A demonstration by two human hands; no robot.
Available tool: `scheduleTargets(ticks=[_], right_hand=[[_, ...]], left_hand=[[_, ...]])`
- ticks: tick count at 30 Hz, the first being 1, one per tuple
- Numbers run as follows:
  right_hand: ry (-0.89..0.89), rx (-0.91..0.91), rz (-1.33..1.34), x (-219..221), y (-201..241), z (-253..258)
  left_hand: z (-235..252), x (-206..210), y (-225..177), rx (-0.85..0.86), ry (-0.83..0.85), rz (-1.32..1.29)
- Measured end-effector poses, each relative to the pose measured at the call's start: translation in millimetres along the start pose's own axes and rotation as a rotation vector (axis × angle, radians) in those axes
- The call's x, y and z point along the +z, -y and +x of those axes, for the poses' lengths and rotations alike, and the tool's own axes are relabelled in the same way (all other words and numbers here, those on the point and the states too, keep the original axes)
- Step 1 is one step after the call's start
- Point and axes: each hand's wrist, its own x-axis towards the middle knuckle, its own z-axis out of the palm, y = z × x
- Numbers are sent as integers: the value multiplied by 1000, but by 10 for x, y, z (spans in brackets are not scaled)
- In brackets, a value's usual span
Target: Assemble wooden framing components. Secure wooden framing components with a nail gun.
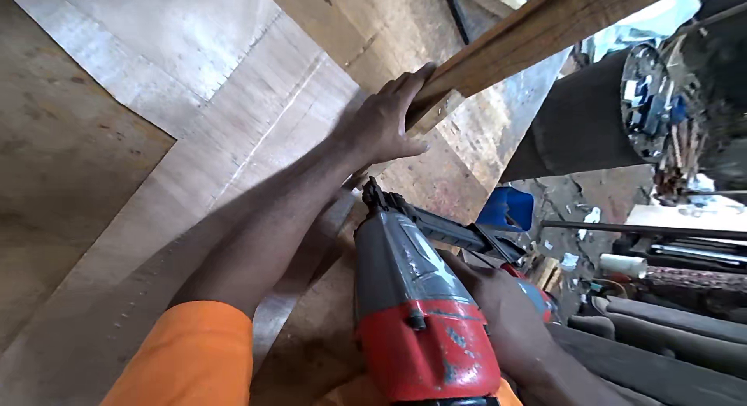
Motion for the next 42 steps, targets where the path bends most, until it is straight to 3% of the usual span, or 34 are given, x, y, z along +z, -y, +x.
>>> scheduleTargets(ticks=[11,16,20,24,30,36,39,42], right_hand=[[141,107,-82,10,134,212],[147,79,-178,-27,93,4],[35,22,-124,68,-294,-454],[92,34,-48,131,-634,-834],[457,140,119,252,-1119,-1180],[449,113,357,351,-1698,-1515],[510,185,443,262,-2025,-1615],[406,228,490,267,-2415,-1715]], left_hand=[[7,-2,-7,-3,-6,-2],[-8,-23,-39,-12,-15,-11],[-11,19,-39,8,-25,-8],[-42,-12,-120,-43,0,-37],[-7,4,-239,-204,49,-21],[-179,27,-650,-396,-7,292],[-530,264,-858,-594,-75,448],[-773,561,-900,-714,-147,604]])
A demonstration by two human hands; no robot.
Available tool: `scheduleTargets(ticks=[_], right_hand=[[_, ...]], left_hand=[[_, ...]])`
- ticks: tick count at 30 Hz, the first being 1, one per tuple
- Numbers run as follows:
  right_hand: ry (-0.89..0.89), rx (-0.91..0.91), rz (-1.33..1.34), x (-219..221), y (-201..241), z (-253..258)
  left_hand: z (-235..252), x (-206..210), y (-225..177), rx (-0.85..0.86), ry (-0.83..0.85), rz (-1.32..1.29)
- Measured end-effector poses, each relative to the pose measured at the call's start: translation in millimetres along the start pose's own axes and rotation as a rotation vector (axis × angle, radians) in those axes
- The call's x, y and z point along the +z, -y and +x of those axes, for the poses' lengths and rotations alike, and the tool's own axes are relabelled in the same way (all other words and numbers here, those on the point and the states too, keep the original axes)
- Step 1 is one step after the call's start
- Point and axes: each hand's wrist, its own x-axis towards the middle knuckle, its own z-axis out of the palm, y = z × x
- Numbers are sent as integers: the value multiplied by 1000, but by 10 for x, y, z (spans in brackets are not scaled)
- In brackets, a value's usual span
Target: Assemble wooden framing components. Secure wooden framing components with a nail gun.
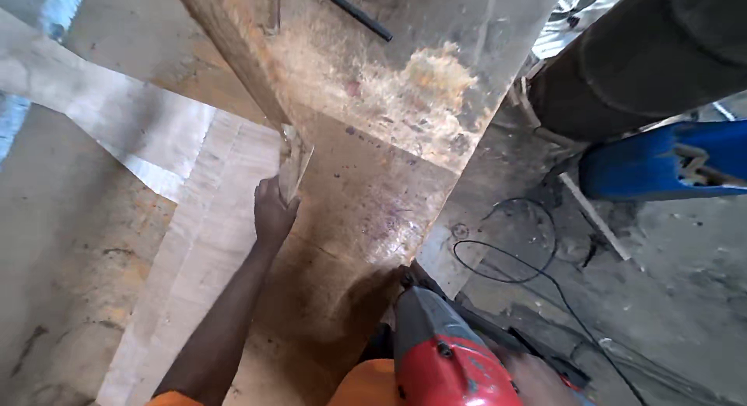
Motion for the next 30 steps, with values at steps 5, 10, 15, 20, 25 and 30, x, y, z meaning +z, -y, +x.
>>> scheduleTargets(ticks=[5,10,15,20,25,30], right_hand=[[-164,-93,159,-518,-447,77],[-174,-193,230,-1221,-887,389],[-193,-372,254,-1801,-1350,859],[-108,-344,44,-2386,-1349,1003],[-89,-201,65,-2955,-344,893],[-351,-597,-72,-2905,-483,1550]], left_hand=[[-53,122,-224,-140,-119,92],[-41,172,-450,-286,-133,179],[6,122,-626,-407,-76,234],[56,79,-782,-511,-32,265],[111,7,-815,-537,14,267],[134,-33,-871,-579,59,265]])
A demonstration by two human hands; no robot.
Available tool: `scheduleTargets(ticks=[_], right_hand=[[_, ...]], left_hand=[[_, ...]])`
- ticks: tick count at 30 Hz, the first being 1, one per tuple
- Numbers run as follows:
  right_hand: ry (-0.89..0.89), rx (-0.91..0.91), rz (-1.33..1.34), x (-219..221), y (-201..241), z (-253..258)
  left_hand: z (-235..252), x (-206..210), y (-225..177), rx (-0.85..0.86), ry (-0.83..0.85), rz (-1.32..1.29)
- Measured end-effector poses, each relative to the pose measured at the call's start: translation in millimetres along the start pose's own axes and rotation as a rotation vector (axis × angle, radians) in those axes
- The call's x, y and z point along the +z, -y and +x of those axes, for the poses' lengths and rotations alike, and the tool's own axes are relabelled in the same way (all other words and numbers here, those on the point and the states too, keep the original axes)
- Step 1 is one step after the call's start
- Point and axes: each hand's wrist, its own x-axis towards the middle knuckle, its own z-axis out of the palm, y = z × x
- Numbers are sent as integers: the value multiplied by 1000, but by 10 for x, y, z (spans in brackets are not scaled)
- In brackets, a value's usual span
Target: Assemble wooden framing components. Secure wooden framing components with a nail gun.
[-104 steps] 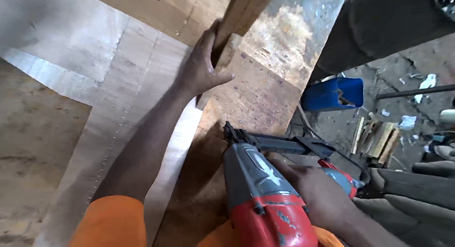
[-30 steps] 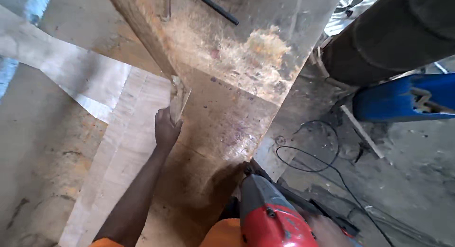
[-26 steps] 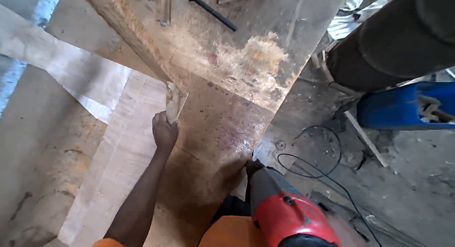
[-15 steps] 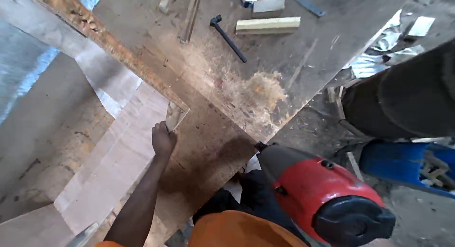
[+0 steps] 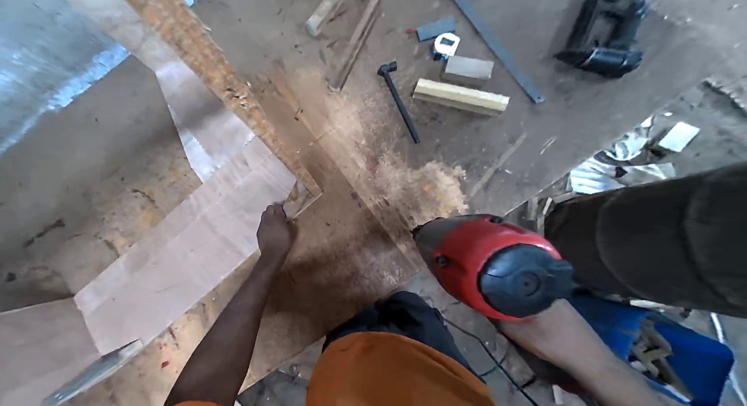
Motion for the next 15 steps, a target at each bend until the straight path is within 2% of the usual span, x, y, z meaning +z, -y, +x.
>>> scheduleTargets(ticks=[3,7,12,13,15], right_hand=[[58,-81,-174,-134,114,329],[382,46,-472,-232,222,765],[448,-123,-556,-56,-353,1434],[497,-109,-551,-49,-399,1595],[553,-92,-518,5,-502,1772]], left_hand=[[4,-15,-34,-17,13,-52],[-108,-6,-55,-60,1,-157],[-94,96,-134,-177,-31,-388],[-115,107,-182,-208,-78,-478],[-331,155,-361,-303,-279,-654]])
